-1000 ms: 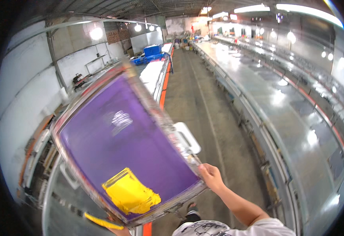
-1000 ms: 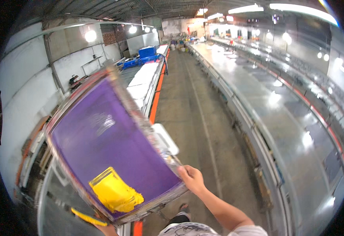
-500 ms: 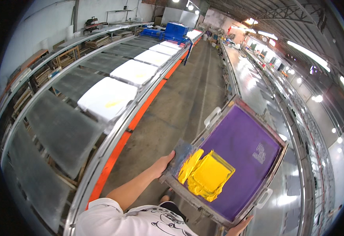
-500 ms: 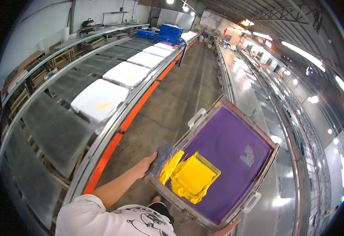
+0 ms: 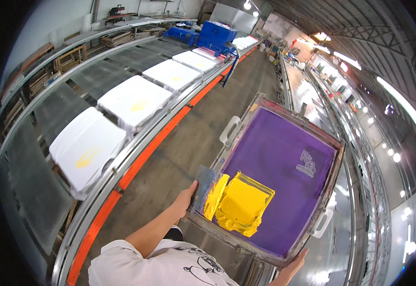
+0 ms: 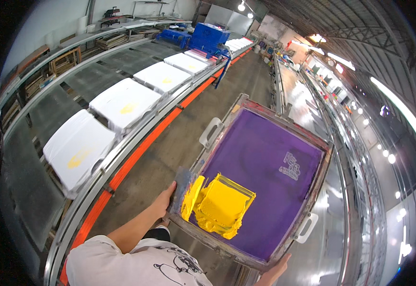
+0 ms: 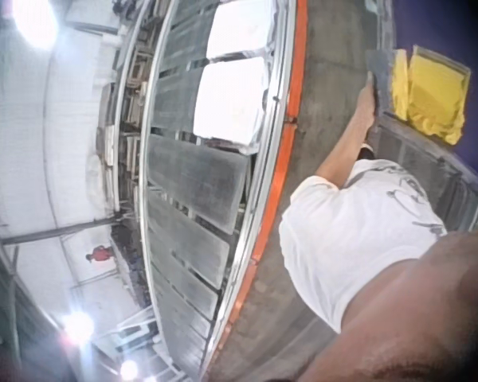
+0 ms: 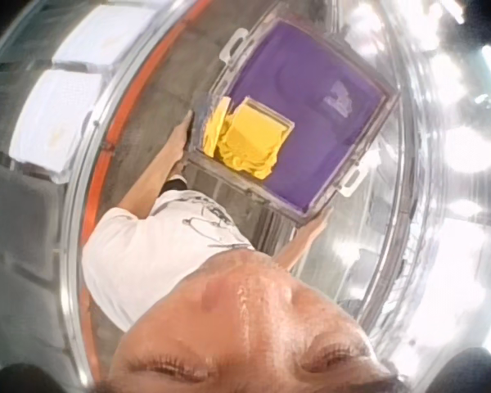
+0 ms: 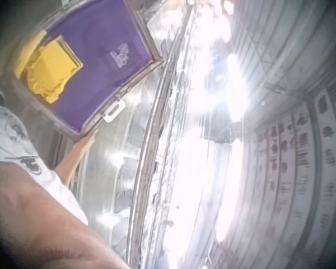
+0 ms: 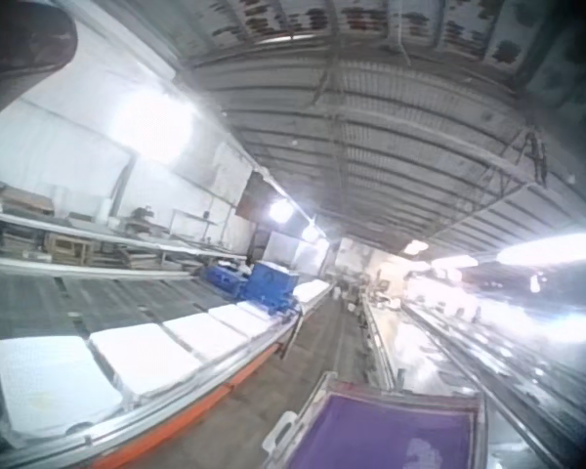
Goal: The person carries a screen printing frame to a conveyor belt and uses a squeegee to spread yellow ink across the mesh. They repeatedly pull the squeegee to coat the screen and then move to a table to reload the squeegee with more ink from a container.
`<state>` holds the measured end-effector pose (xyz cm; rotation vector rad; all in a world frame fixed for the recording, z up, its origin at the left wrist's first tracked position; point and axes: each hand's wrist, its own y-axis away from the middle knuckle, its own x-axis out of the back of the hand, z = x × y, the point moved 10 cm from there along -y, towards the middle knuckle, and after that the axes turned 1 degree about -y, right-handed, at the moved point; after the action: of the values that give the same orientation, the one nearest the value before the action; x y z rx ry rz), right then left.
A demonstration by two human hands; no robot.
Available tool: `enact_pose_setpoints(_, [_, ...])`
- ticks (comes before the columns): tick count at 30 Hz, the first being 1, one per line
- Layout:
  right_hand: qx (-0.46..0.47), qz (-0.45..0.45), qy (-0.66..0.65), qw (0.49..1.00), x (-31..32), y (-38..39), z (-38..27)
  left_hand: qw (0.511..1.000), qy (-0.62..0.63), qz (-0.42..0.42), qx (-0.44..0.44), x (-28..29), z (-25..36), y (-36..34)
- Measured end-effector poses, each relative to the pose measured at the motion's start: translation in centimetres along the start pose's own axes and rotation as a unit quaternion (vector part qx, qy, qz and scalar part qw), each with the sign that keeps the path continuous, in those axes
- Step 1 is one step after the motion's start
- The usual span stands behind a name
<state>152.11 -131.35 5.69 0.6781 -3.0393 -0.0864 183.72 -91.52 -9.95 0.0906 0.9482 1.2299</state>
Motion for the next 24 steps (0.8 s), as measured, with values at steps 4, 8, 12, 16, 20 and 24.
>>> enact_pose_setpoints(4, [0.052, 0.069, 0.012, 0.996, -5.4, -11.0, 0.4, 0.995, -0.075, -0.032, -0.056, -6.1, 7.7, -11.8])
enact_pose_setpoints(8, [-0.051, 0.168, 0.117, 0.977, -13.9, -14.6, -3.4, 0.995, -0.053, -0.083, 0.010, -13.3, 12.2, -24.1])
enact_pose_setpoints(12, [-0.081, 0.186, 0.031, 0.979, -22.9, -23.3, -4.4, 0.988, -0.066, -0.122, 0.060, -23.0, 18.5, -36.9])
enact_pose_setpoints(16, [-0.039, 0.226, -0.071, 0.971, -29.5, -33.3, -1.9, 0.986, -0.085, -0.136, 0.040, -28.5, 22.3, -50.1])
enact_pose_setpoints(20, [-0.024, 0.200, -0.108, 0.974, -38.1, -50.1, -2.0, 0.990, -0.074, -0.116, 0.043, -36.5, 28.7, -63.8])
enact_pose_setpoints(24, [0.068, 0.195, -0.054, 0.977, -44.2, -68.5, 0.0, 0.992, -0.100, -0.068, -0.037, -40.0, 37.6, -74.5])
